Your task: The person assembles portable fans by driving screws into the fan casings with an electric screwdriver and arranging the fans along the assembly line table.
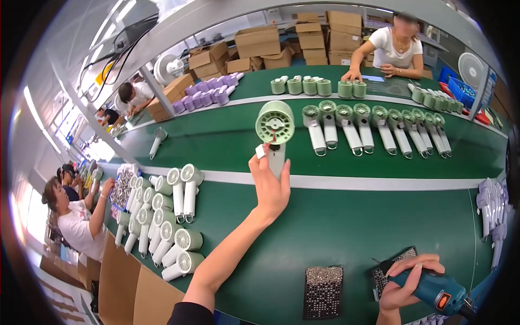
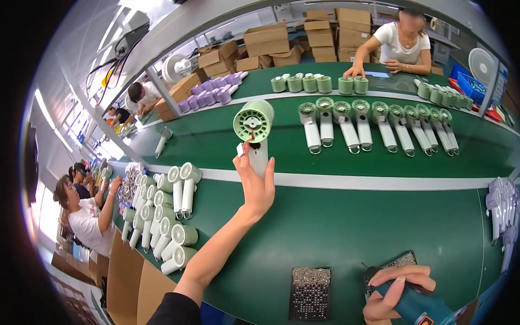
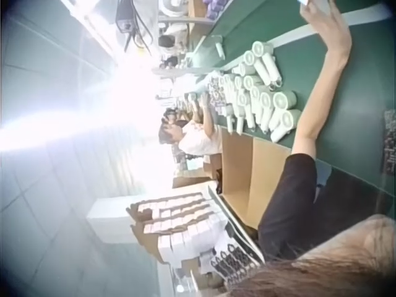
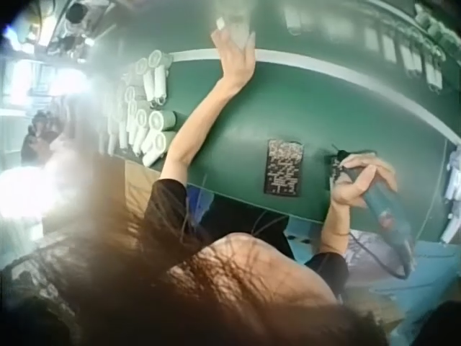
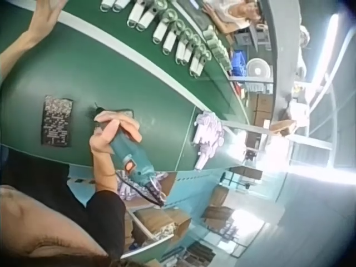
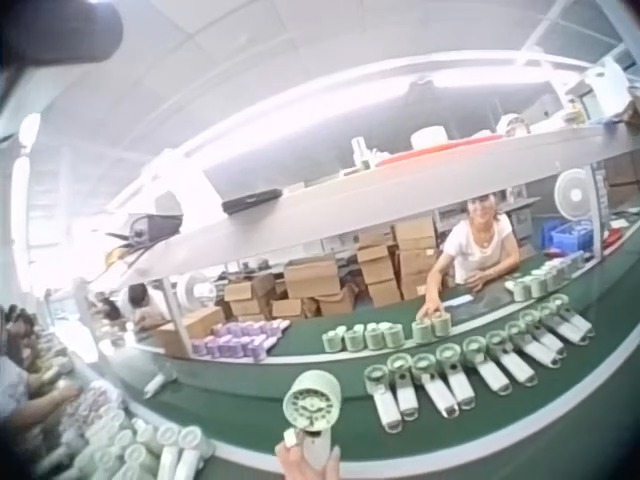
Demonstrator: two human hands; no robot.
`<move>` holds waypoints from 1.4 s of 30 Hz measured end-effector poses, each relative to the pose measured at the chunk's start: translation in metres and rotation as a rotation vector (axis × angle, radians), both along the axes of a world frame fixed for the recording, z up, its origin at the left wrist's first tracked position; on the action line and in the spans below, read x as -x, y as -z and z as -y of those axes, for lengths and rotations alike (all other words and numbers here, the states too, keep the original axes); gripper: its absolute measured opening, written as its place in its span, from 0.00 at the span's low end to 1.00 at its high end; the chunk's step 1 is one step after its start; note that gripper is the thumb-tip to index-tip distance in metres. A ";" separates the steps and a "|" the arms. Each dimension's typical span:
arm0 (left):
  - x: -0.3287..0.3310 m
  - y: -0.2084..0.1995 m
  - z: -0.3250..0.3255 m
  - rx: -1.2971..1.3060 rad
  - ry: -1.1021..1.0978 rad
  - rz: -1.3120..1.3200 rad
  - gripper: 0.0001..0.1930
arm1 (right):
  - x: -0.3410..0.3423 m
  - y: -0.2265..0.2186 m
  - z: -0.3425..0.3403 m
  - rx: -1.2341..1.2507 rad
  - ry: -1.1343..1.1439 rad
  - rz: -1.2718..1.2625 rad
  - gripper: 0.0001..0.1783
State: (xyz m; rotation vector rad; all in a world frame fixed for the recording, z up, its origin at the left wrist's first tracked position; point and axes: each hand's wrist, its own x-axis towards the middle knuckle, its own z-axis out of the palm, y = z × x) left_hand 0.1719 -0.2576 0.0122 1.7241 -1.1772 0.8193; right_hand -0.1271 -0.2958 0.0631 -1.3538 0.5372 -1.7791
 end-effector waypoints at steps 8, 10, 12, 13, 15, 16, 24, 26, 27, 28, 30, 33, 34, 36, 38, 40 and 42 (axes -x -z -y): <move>0.012 -0.010 -0.034 0.026 0.032 0.040 0.37 | -0.005 0.008 -0.005 -0.009 -0.019 -0.013 0.07; 0.011 -0.013 -0.037 0.029 0.051 0.035 0.37 | -0.004 0.012 -0.002 -0.003 -0.058 -0.029 0.07; 0.010 -0.014 -0.041 0.033 0.055 0.008 0.37 | -0.006 0.014 -0.002 0.003 -0.063 -0.033 0.07; 0.009 -0.014 -0.042 0.035 0.064 -0.007 0.37 | -0.007 0.015 -0.003 0.007 -0.063 -0.025 0.07; 0.007 -0.011 -0.045 0.027 0.054 -0.009 0.36 | -0.009 0.015 -0.003 0.012 -0.067 -0.035 0.07; 0.006 -0.010 -0.045 0.018 0.050 -0.003 0.36 | -0.010 0.015 -0.003 0.016 -0.067 -0.037 0.07; -0.004 -0.005 -0.037 0.010 0.052 -0.015 0.36 | -0.017 0.014 -0.005 -0.027 -0.027 -0.045 0.07; -0.010 -0.008 -0.023 -0.112 0.047 -0.142 0.34 | -0.017 0.014 -0.008 -0.039 -0.013 -0.041 0.06; -0.021 -0.003 -0.013 -0.138 0.038 -0.191 0.31 | -0.018 0.014 -0.010 -0.043 -0.041 -0.028 0.06; -0.030 0.005 0.001 -0.160 0.036 -0.257 0.31 | -0.020 0.014 -0.010 -0.042 -0.066 -0.014 0.07; -0.052 0.029 0.039 -0.221 -0.006 -0.398 0.33 | -0.021 0.018 -0.009 -0.030 -0.071 -0.020 0.06; -0.087 0.050 0.087 -0.307 -0.183 -0.401 0.34 | -0.027 0.024 -0.009 -0.032 -0.087 -0.030 0.07; -0.095 0.055 0.101 -0.314 -0.221 -0.398 0.33 | -0.028 0.026 -0.009 -0.025 -0.081 -0.038 0.07; -0.107 0.061 0.127 -0.339 -0.249 -0.443 0.34 | -0.029 0.029 -0.009 -0.044 -0.092 -0.041 0.07; -0.106 0.068 0.148 -0.359 -0.245 -0.429 0.34 | -0.029 0.030 -0.009 -0.075 -0.105 -0.005 0.08; -0.110 0.077 0.163 -0.423 -0.267 -0.444 0.36 | -0.032 0.027 -0.014 -0.097 -0.079 0.021 0.08; -0.111 0.086 0.168 -0.420 -0.286 -0.431 0.36 | -0.034 0.026 -0.018 -0.135 -0.059 0.055 0.08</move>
